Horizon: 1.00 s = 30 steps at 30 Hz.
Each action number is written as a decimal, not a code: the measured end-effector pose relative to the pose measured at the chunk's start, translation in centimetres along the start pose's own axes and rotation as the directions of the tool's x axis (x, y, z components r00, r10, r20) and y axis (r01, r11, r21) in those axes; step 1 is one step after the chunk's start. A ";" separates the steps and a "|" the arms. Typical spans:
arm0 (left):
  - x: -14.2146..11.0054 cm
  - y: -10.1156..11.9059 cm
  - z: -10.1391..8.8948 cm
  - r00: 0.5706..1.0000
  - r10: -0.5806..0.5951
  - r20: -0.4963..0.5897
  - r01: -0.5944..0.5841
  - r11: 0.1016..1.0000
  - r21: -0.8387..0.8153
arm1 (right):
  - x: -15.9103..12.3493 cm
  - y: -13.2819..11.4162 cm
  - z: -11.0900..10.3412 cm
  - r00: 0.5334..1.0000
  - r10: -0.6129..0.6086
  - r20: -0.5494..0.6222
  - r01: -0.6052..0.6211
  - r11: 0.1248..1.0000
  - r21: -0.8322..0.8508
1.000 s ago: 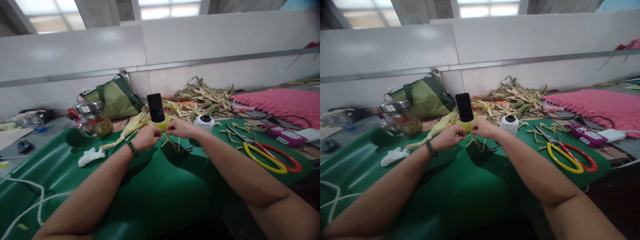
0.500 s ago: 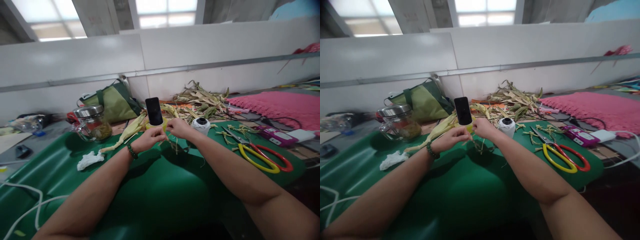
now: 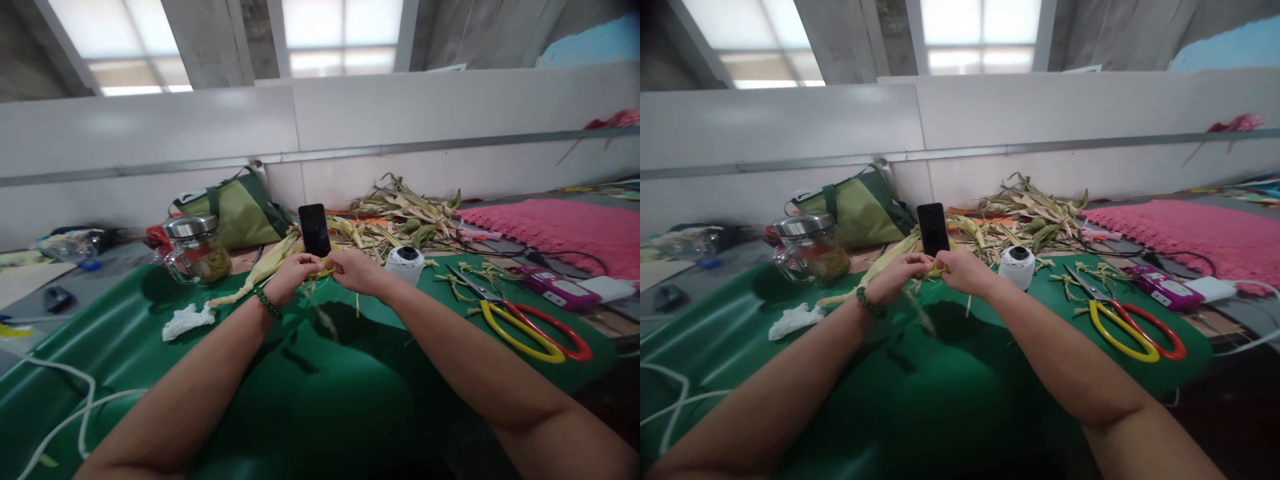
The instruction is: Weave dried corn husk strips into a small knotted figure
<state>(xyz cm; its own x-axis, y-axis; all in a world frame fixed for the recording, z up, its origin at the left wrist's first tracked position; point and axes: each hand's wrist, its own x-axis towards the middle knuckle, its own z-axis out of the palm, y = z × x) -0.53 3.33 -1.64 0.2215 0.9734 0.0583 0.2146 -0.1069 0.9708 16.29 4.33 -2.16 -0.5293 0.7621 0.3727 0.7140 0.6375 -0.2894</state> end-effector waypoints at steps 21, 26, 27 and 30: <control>-0.4 0.1 0.5 0.987 0.161 0.028 -0.161 0.987 -0.020 | 0.4 1.1 0.2 0.994 -0.045 0.098 -0.026 0.784 0.620; -0.7 0.3 1.2 0.997 0.016 0.069 -0.001 0.977 -0.211 | 0.7 1.4 0.5 0.999 -0.003 0.041 -0.024 0.755 0.655; -0.8 0.4 1.2 0.991 -0.011 0.130 0.046 0.962 -0.270 | 0.7 1.5 0.4 1.000 -0.004 0.024 -0.013 0.755 0.655; -0.7 0.6 0.7 0.955 -0.041 0.293 0.151 0.919 -0.364 | 0.7 1.8 0.1 0.999 0.008 -0.048 0.024 0.773 0.634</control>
<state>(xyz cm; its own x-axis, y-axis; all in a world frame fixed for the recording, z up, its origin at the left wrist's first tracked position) 0.13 2.40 -1.29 0.4813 0.8750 -0.0524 -0.1152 0.1224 0.9858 17.14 6.04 -2.53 -0.5010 0.7609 0.4124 0.2482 0.5828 -0.7738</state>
